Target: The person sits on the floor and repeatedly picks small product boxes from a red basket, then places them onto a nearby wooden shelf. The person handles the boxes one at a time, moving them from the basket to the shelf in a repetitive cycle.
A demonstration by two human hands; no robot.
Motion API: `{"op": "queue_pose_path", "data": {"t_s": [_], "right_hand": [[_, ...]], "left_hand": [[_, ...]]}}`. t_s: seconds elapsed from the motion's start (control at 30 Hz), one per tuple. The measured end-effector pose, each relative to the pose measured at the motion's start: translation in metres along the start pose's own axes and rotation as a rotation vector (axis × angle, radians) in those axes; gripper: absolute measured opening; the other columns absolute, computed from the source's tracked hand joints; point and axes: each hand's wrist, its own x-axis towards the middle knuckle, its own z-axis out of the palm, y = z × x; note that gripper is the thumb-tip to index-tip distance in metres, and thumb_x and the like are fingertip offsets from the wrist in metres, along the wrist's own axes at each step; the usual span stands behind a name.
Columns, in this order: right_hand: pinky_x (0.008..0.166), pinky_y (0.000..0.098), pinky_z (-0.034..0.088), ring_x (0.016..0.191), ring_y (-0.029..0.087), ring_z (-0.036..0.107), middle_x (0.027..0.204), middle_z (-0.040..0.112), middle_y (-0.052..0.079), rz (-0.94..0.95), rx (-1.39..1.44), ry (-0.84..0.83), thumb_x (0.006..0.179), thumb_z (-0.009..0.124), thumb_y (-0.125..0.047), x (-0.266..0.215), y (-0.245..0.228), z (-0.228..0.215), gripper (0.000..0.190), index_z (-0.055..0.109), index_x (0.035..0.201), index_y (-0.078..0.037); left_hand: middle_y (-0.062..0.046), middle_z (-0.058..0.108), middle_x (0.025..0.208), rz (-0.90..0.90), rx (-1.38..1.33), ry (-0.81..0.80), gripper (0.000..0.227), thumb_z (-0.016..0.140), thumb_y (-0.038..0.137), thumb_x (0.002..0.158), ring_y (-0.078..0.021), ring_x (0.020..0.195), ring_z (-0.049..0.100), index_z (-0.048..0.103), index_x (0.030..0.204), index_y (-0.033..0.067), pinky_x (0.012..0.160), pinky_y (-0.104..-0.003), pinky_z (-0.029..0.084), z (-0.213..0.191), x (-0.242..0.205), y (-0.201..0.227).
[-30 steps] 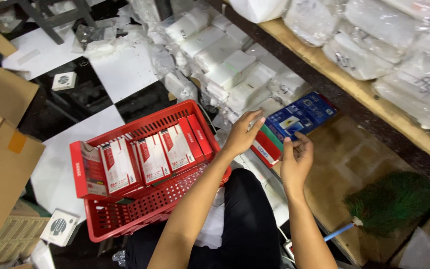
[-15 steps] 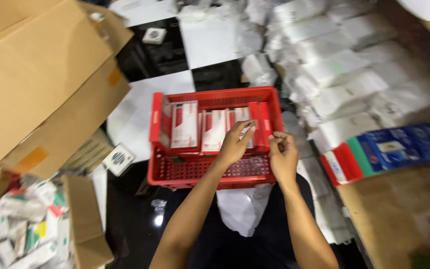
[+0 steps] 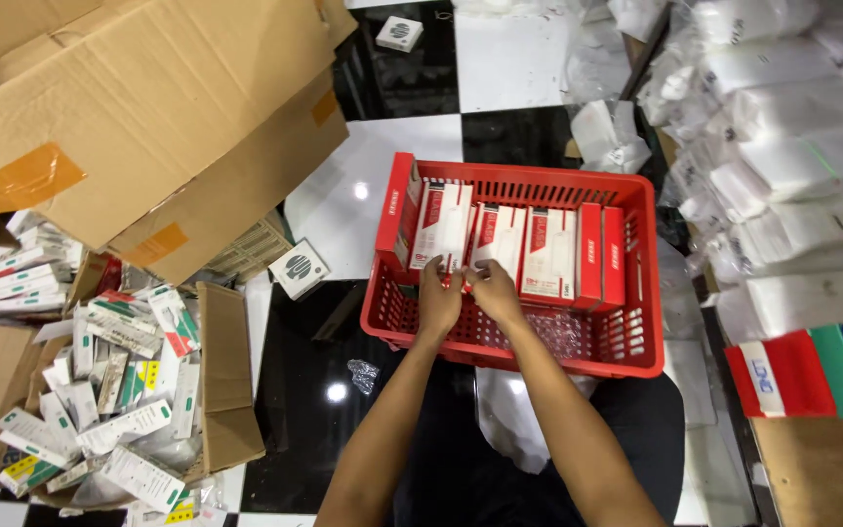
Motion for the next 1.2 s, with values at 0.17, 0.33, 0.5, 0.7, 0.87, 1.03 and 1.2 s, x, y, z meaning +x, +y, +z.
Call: {"op": "queue_pose_path", "data": {"t_s": [0.17,0.33,0.5,0.7,0.87,1.03,1.2], "right_hand": [[0.089,0.0467,0.059,0.110,0.033,0.070,0.111,0.073,0.016,0.069,-0.323,-0.144,0.091,0.069,-0.054,0.036,0.026,0.033,0.057,0.070,0.123,-0.007],[0.084,0.0445,0.059,0.090,0.028,0.075,0.092,0.076,0.012,0.084,-0.332,-0.186,0.091,0.064,-0.042,0.030,0.018,0.037,0.042,0.074,0.111,-0.007],[0.083,0.0461,0.062,0.104,0.039,0.072,0.118,0.066,0.032,0.297,0.228,-0.161,0.090,0.063,-0.010,0.007,-0.013,0.015,0.047,0.056,0.129,0.014],[0.115,0.0457,0.042,0.133,0.035,0.046,0.143,0.038,0.032,0.270,0.509,-0.286,0.096,0.061,0.003,-0.025,-0.036,-0.024,0.061,0.031,0.145,0.024],[0.101,0.0418,0.053,0.114,0.031,0.060,0.126,0.059,0.025,-0.025,0.488,-0.218,0.091,0.072,0.000,-0.012,0.006,-0.071,0.049,0.058,0.138,0.004],[0.096,0.0439,0.055,0.112,0.032,0.062,0.128,0.064,0.026,-0.175,0.310,-0.115,0.090,0.073,0.002,-0.027,0.016,-0.125,0.051,0.059,0.139,0.003],[0.095,0.0460,0.056,0.114,0.038,0.066,0.132,0.064,0.026,-0.181,0.154,-0.026,0.090,0.074,-0.001,-0.042,0.021,-0.140,0.056,0.056,0.144,-0.001]], "left_hand": [[-0.019,0.034,0.154,-0.292,0.055,0.072,0.074,0.062,0.028,0.090,-0.0396,0.134,0.053,0.035,0.158,0.0126,0.113,-0.050,0.045,-0.011,0.006,0.005],[-0.017,0.026,0.152,-0.342,0.065,0.172,0.082,0.071,0.032,0.081,-0.0470,0.135,0.049,0.037,0.153,0.0109,0.114,-0.052,0.044,-0.004,0.013,-0.005],[-0.019,0.026,0.150,-0.330,0.092,0.191,0.083,0.069,0.029,0.082,-0.0486,0.135,0.048,0.034,0.153,0.0027,0.114,-0.052,0.045,0.003,0.017,-0.019],[-0.024,0.032,0.149,-0.338,0.091,0.117,0.077,0.064,0.036,0.092,-0.0486,0.135,0.048,0.034,0.152,0.0001,0.113,-0.052,0.045,0.008,0.020,-0.041],[-0.033,0.055,0.131,0.030,-0.344,-0.101,0.060,0.058,0.012,0.102,-0.0376,0.111,0.061,0.033,0.155,-0.0034,0.088,-0.044,0.061,0.004,-0.005,-0.001],[-0.037,0.051,0.135,0.095,-0.392,-0.218,0.061,0.065,-0.004,0.094,-0.0544,0.123,0.054,0.040,0.149,-0.0076,0.092,-0.056,0.058,0.040,-0.010,-0.002],[-0.024,0.055,0.133,0.122,-0.441,-0.281,0.062,0.067,-0.010,0.090,-0.0432,0.118,0.058,0.047,0.148,0.0007,0.089,-0.049,0.061,0.068,0.006,-0.054]]}}
